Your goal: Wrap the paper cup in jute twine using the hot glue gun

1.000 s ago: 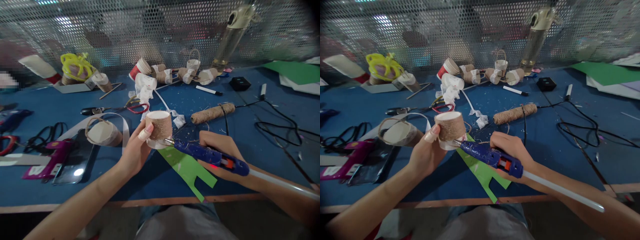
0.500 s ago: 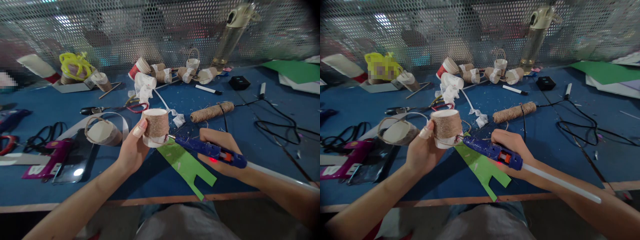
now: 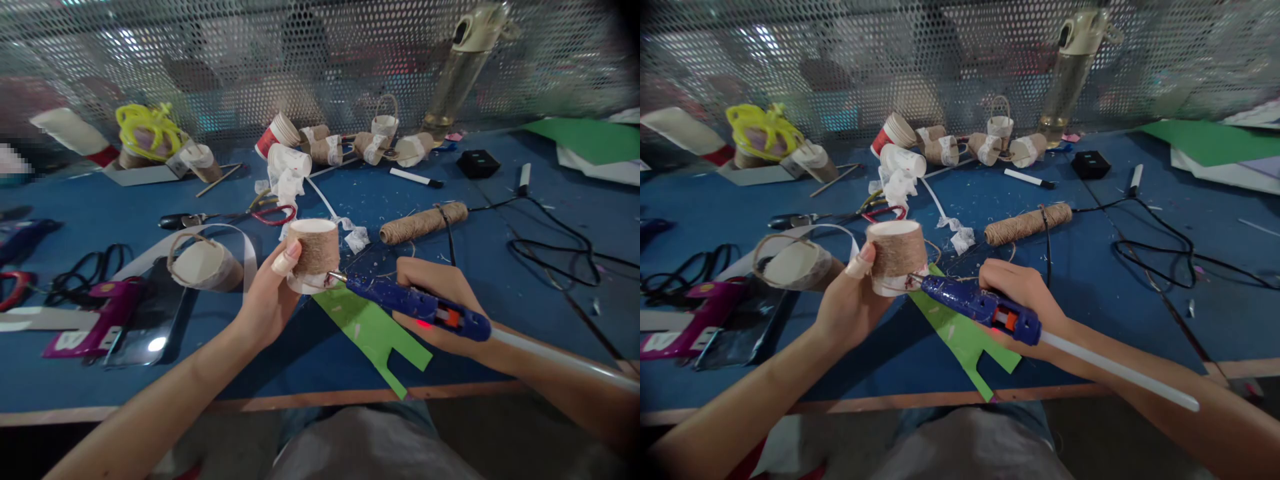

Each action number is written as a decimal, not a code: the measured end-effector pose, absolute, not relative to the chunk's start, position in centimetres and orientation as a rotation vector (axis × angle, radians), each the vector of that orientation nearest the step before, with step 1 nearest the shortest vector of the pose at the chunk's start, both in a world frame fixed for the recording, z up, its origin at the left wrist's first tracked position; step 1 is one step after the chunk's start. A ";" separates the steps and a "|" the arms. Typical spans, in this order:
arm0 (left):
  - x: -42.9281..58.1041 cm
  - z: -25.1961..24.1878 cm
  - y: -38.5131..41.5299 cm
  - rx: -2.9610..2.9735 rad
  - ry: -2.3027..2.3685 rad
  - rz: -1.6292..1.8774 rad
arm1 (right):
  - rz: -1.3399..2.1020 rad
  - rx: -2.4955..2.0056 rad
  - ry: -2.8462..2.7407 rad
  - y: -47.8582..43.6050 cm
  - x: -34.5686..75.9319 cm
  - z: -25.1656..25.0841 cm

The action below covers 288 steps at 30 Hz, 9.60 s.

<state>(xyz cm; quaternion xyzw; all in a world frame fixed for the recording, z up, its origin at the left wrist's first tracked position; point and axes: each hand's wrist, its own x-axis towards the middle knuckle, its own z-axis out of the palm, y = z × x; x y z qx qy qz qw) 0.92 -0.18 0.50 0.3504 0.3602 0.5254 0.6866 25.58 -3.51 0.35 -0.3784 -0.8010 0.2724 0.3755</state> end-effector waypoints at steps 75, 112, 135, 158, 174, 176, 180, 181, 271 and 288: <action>1.3 -0.1 -0.3 0.950 0.879 1.135 | 0.913 -1.130 -1.644 -4.3 24.1 1.1; 0.9 0.4 -0.7 0.964 0.874 0.987 | 1.298 -1.248 -1.276 -2.9 23.6 0.9; 1.1 0.1 -1.0 0.956 0.821 0.931 | 1.319 -1.197 -1.256 -2.9 23.7 -0.7; 1.1 0.8 -0.6 0.735 0.808 0.950 | 1.083 -1.070 -1.380 -3.1 23.3 -1.5; 0.7 1.7 -0.2 0.813 0.780 1.129 | 0.676 -1.068 -1.810 -3.5 25.0 1.1; 0.7 1.4 -0.1 0.839 0.765 1.150 | 0.705 -1.062 -1.840 -3.6 25.1 0.9; 0.7 1.0 -0.1 0.880 0.770 1.201 | 0.705 -1.046 -1.875 -3.6 25.3 0.6; 0.7 1.0 -0.1 0.894 0.786 1.214 | 0.715 -1.038 -1.885 -3.6 25.3 0.5; 0.1 -0.1 0.0 0.961 0.803 1.233 | 0.766 -1.241 -1.921 -3.2 25.6 0.2; 0.8 0.3 -0.3 0.857 0.788 1.085 | 0.981 -1.049 -1.629 -3.2 24.1 0.1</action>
